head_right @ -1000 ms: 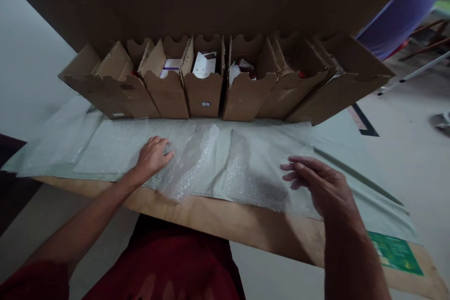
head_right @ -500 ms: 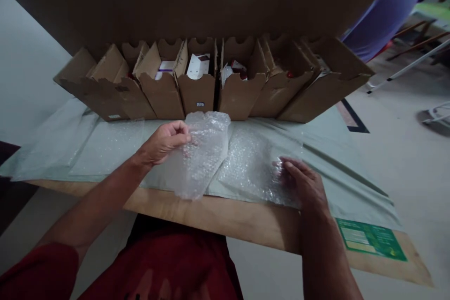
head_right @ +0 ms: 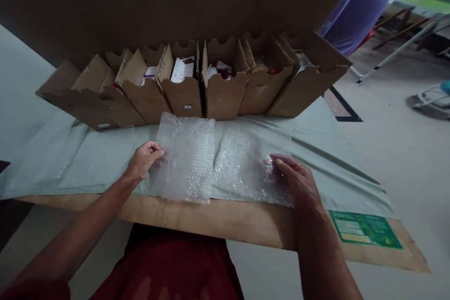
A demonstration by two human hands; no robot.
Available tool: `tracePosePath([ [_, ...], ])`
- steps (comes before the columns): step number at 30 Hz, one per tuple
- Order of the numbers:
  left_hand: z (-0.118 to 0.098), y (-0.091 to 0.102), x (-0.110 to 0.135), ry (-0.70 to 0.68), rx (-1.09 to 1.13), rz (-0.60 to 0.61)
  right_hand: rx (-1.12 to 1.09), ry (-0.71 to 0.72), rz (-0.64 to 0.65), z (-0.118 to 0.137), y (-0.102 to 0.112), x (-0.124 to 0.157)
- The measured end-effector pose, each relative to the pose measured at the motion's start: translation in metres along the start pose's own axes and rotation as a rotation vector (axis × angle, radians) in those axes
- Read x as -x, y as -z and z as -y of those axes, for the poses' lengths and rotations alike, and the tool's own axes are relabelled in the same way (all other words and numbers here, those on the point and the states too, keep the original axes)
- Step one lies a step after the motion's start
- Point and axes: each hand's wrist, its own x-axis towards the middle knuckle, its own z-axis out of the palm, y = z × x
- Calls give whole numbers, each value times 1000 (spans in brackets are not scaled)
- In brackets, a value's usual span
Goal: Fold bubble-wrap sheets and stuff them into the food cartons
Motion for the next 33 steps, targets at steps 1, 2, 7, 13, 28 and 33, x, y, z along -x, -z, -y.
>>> tracePosePath([
  [1, 8, 1, 0, 6, -2, -2, -19, -16, -5, -1, 0, -1],
  [2, 13, 2, 0, 10, -5, -3, -47, -52, -4, -2, 0, -2],
  [7, 17, 6, 2, 27, -20, 42, -59, -70, -31, 4, -2, 3],
  [13, 16, 19, 3, 45, -58, 126, 77, 219, -25, 49, -10, 44],
  [28, 21, 27, 5, 38, 105, 149, -179, 442, 378, 113, -112, 66],
  [33, 25, 28, -1, 184, 281, 167, -149, 233, 443, 68, -141, 36],
])
